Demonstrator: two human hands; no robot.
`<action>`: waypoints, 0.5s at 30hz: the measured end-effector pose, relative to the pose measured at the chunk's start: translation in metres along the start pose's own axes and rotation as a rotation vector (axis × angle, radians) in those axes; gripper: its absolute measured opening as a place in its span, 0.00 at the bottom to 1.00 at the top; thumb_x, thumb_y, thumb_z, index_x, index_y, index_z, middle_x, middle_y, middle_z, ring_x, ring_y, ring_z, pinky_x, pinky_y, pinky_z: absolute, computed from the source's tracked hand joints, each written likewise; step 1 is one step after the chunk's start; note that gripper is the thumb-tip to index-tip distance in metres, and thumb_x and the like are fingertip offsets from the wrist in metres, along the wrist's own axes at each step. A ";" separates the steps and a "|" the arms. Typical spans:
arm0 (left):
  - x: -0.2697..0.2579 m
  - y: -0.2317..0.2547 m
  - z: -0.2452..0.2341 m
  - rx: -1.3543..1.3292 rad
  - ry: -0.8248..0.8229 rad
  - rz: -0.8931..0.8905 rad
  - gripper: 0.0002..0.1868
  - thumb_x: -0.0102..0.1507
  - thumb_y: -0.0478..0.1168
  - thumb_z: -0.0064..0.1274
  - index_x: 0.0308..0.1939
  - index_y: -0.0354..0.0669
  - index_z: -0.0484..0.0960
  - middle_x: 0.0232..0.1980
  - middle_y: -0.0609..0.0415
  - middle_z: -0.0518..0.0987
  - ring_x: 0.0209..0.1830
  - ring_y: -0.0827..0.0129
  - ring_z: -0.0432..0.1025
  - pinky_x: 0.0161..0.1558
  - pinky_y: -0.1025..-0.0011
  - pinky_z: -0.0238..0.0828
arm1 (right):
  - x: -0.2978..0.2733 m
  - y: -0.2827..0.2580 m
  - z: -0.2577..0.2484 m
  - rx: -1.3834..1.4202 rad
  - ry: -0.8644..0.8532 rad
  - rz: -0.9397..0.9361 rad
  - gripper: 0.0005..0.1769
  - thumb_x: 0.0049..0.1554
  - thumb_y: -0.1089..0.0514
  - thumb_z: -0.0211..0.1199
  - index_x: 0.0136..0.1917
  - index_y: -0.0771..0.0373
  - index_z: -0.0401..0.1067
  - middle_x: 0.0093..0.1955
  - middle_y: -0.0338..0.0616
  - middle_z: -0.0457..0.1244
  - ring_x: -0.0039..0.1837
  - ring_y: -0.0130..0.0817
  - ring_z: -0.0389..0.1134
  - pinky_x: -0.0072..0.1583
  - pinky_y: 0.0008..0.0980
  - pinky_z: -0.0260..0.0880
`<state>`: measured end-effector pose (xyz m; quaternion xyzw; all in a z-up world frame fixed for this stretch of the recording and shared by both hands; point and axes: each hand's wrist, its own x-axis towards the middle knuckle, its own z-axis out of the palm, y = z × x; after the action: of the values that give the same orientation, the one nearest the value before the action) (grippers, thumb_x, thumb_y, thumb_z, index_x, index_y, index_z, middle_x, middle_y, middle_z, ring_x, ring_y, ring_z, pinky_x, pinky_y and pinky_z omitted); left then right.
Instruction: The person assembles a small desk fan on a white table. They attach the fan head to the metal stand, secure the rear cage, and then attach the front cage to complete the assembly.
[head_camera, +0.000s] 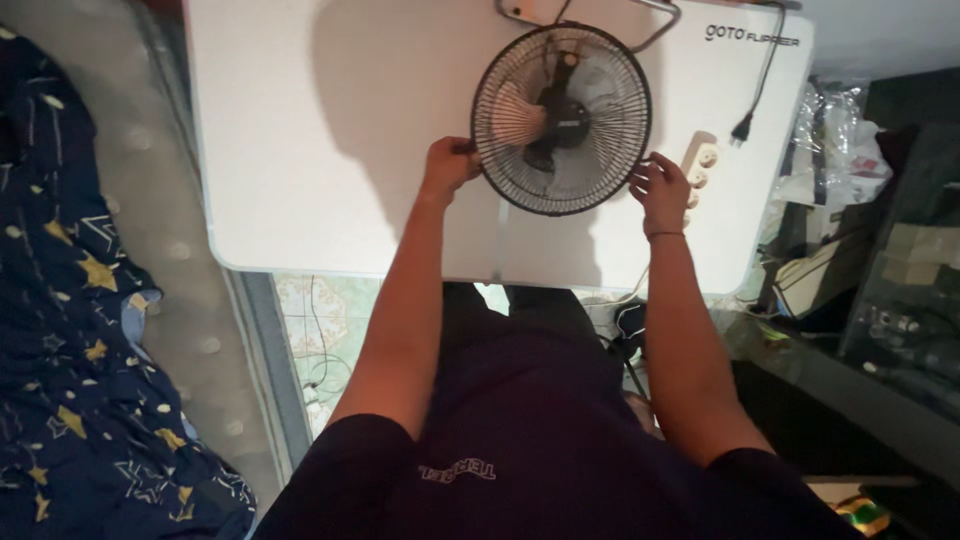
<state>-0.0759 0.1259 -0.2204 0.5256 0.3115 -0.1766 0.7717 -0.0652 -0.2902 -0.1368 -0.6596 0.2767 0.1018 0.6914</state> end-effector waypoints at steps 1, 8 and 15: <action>0.001 0.000 -0.003 0.011 -0.011 0.005 0.14 0.66 0.26 0.58 0.56 0.27 0.80 0.45 0.46 0.87 0.40 0.61 0.83 0.42 0.63 0.87 | 0.001 0.000 0.001 -0.007 -0.006 -0.007 0.18 0.71 0.57 0.58 0.71 0.66 0.71 0.60 0.50 0.72 0.54 0.39 0.77 0.53 0.34 0.79; -0.004 0.007 -0.012 0.006 0.005 -0.067 0.18 0.67 0.25 0.51 0.62 0.28 0.75 0.55 0.45 0.84 0.51 0.60 0.82 0.53 0.59 0.89 | 0.012 -0.010 -0.011 0.086 -0.156 0.089 0.13 0.73 0.58 0.58 0.66 0.68 0.69 0.60 0.53 0.72 0.55 0.43 0.76 0.58 0.38 0.82; -0.022 0.022 -0.010 0.036 -0.012 -0.070 0.19 0.67 0.24 0.51 0.63 0.26 0.73 0.57 0.44 0.81 0.53 0.59 0.80 0.58 0.58 0.89 | -0.007 0.002 0.000 0.011 -0.151 -0.078 0.19 0.66 0.69 0.67 0.68 0.70 0.65 0.60 0.51 0.67 0.58 0.40 0.74 0.62 0.39 0.83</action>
<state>-0.0822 0.1422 -0.1928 0.5272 0.3220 -0.2122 0.7572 -0.0723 -0.2887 -0.1348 -0.6565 0.1986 0.1228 0.7172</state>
